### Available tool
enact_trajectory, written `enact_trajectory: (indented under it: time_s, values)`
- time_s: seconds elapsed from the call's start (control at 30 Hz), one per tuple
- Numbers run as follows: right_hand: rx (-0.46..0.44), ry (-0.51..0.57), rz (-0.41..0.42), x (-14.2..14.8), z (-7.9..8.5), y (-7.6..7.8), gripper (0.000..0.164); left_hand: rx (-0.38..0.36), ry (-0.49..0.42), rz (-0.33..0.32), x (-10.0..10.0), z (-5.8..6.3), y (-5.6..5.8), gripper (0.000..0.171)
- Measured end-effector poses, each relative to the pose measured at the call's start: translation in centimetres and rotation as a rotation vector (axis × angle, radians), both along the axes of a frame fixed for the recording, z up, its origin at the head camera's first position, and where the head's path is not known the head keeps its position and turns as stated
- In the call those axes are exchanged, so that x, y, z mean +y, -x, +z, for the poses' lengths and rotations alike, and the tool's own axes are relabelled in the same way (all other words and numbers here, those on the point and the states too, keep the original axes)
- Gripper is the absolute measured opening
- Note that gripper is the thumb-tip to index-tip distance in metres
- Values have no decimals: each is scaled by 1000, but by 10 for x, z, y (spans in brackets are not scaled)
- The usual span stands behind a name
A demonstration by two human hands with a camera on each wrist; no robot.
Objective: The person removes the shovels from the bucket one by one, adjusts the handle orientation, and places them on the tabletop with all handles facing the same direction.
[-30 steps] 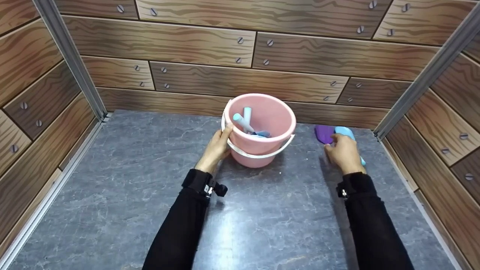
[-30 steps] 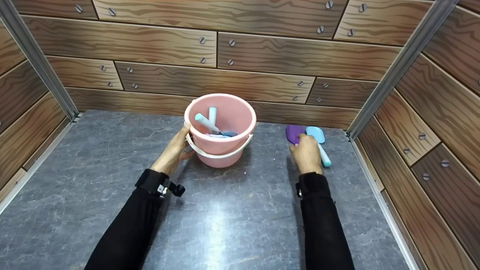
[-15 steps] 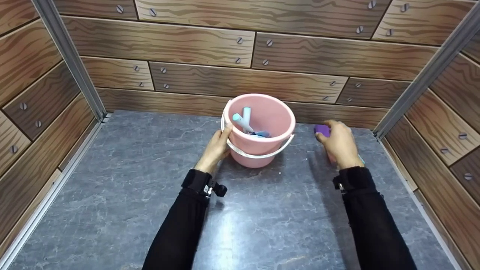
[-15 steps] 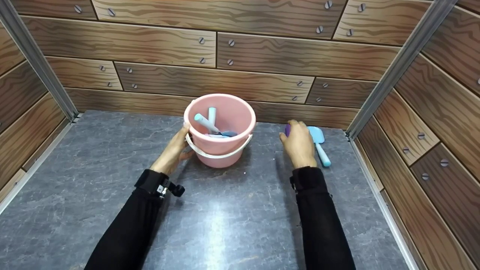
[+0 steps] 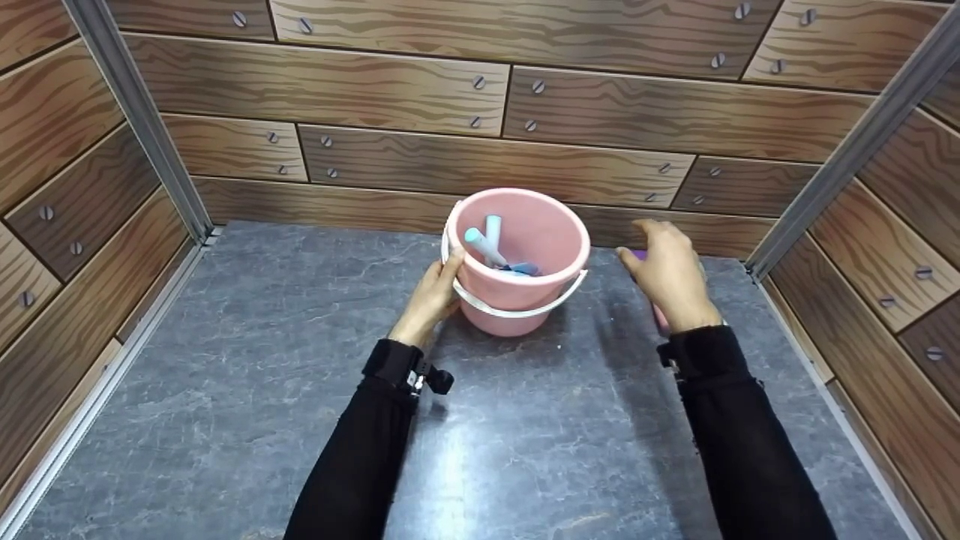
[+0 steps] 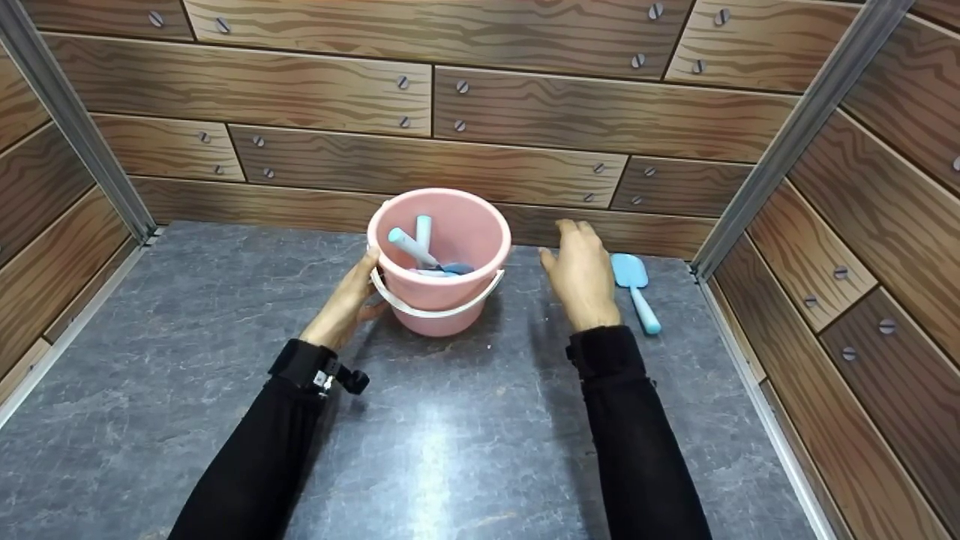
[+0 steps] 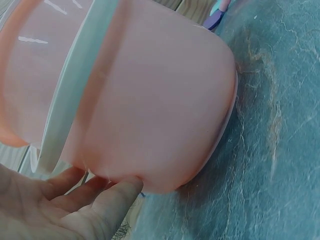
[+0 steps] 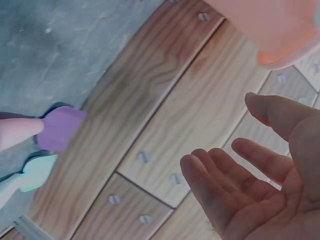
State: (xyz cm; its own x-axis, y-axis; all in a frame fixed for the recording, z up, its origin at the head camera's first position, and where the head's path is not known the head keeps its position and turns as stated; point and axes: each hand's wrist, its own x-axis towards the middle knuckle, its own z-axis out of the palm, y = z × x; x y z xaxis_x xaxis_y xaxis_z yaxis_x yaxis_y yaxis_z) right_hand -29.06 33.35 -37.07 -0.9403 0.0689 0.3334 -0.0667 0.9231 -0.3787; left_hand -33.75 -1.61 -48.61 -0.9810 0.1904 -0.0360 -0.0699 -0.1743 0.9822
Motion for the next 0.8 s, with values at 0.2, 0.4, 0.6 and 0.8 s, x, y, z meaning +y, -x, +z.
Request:
enact_trajectory:
  time_s: [0.2,0.4,0.6,0.8]
  values:
    - [29,-14,27,-16,12,-1,57,-1,10,-7,0,-7,7,76]
    - [53,-25,71,-33,21,-1,56,5,-17,-28,0,-45,41,85]
    - [55,-41,112,-49,26,-3,57,-3,-15,-7,1,-20,18,80]
    - [57,-80,149,-66,30,-3,56,-16,23,11,0,-16,16,84]
